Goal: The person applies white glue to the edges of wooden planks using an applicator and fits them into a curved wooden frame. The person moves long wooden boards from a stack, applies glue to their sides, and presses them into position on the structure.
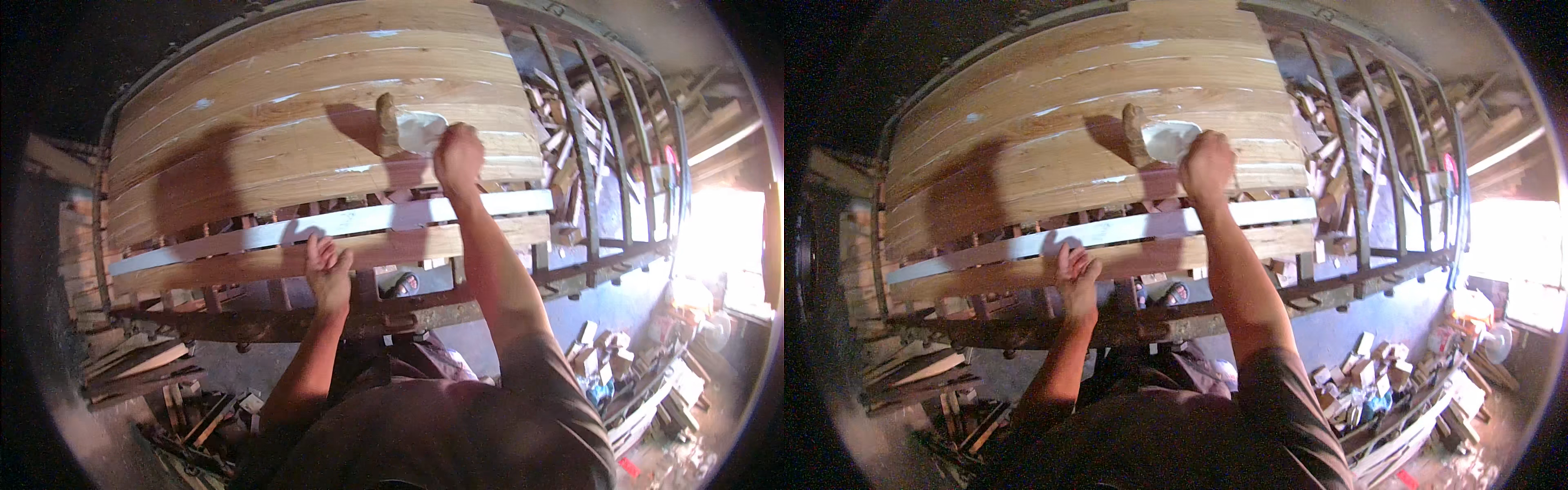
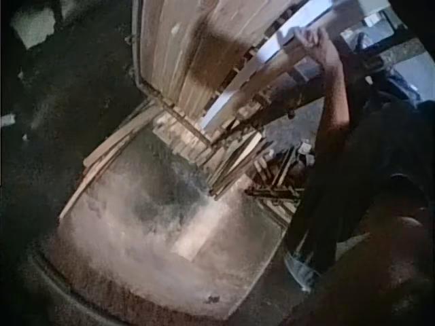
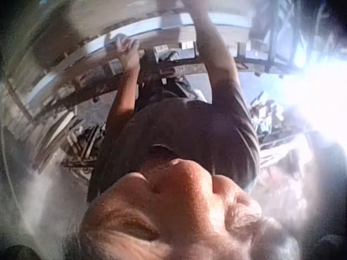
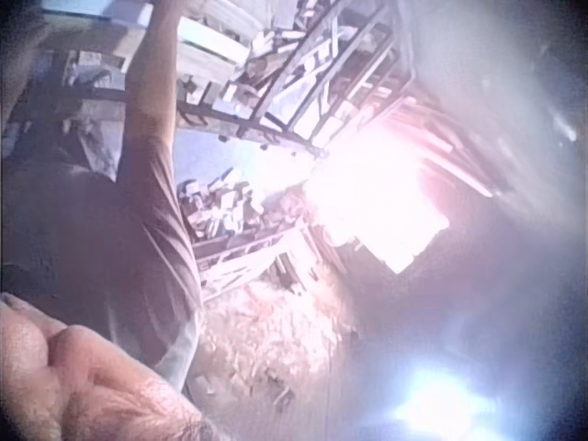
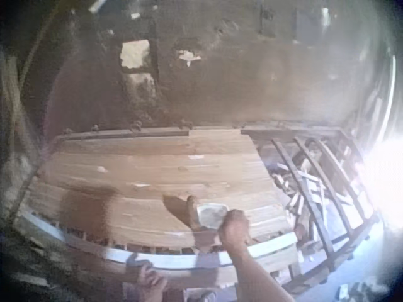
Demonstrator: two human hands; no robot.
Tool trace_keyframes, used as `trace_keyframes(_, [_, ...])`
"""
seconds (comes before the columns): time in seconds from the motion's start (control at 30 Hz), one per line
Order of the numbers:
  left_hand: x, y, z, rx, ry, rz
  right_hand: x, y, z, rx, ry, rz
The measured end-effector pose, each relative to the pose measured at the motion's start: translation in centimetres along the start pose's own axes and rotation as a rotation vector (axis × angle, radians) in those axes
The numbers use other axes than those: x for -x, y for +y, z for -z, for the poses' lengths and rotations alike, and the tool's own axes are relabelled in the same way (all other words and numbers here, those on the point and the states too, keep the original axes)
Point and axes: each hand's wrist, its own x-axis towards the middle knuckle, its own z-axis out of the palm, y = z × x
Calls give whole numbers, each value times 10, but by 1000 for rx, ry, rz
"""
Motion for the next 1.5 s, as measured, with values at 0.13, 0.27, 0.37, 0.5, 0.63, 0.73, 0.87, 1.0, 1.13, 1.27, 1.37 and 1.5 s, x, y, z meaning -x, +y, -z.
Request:
trace_keyframes(0.13, [18,17,18,47,181,167,3,-8,-23,24,-134,-72])
trace_keyframes(0.27, [-9,0,40,250,236,282,-4,11,-4,-233,-95,-24])
trace_keyframes(0.37, [-11,28,45,386,216,344,5,67,36,-546,-14,-47])
trace_keyframes(0.5, [-27,22,36,526,289,469,80,289,100,-285,-66,-294])
trace_keyframes(0.63, [-34,3,32,579,353,392,138,350,120,-745,-335,-603])
trace_keyframes(0.73, [-31,11,8,588,527,406,120,313,111,-860,-547,-663])
trace_keyframes(0.87, [-45,-16,11,581,494,306,96,320,105,-1022,-782,-634])
trace_keyframes(1.0, [-47,-8,-5,543,410,243,91,318,106,-1007,-686,-592])
trace_keyframes(1.13, [-52,1,-8,588,541,266,84,337,88,-1066,-681,-540])
trace_keyframes(1.27, [-39,41,-34,489,501,237,78,361,88,-893,-812,-503])
trace_keyframes(1.37, [-36,59,-52,545,536,232,68,361,91,-393,-820,-116])
trace_keyframes(1.5, [-50,64,-43,591,379,276,66,370,99,-508,-836,-550])
